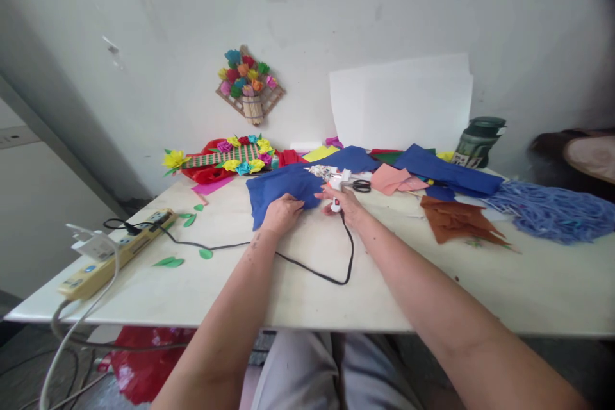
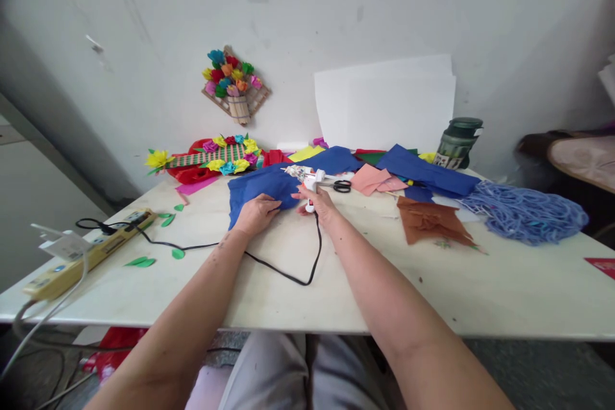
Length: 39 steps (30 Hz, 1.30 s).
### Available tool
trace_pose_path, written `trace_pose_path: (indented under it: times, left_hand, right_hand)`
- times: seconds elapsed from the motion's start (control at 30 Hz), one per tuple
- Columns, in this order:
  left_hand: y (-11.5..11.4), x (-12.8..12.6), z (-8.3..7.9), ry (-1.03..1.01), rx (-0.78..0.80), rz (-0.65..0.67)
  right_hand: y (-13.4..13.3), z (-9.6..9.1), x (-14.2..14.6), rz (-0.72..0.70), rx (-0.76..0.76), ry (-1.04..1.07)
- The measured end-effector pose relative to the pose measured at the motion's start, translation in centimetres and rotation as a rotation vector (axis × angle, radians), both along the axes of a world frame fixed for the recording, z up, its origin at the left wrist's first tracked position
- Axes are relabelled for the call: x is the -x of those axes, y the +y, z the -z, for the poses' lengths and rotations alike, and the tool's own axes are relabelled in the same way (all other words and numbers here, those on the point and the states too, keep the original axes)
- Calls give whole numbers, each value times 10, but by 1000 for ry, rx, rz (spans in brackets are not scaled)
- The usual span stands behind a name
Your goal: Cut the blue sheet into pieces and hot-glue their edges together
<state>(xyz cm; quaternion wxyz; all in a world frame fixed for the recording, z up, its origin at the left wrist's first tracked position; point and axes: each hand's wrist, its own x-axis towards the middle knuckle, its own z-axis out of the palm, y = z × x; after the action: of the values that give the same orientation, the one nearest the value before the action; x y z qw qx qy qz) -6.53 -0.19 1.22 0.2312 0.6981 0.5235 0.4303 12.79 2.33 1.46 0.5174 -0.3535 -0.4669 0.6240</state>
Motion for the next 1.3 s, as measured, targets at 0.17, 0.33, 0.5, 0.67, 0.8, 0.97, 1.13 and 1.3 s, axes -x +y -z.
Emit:
trace_pose_path:
  times: [0.17,0.33,0.5,0.67,0.8,0.97,1.13,1.3]
  left_hand:
    - [5,2,5,1,-60,-122]
    - [7,5,5,98,-82,-164]
    - [2,3,-1,-62,13,-166]
    - [0,-8,-2,-90,26,-160]
    - [5,-11,1,-168,-17,-129]
    - [12,-5,5,-141,-53,-84]
    - [15,1,5,-97,-65,-149]
    - [20,8,7,87,-111,-198]
  right_hand:
    - [-5,0,4,-48,-22,-4]
    - [1,5,21,-81,-41,2]
    - [9,5,31,-80,-94,50]
    - [9,-4,32,-53,-72,79]
    - [11,-9,31,-37,-75,96]
    - [17,-14,28,-37,-109,90]
    - [19,-14,21,0,-122,19]
    - [22,-9,7,-37,-219,7]
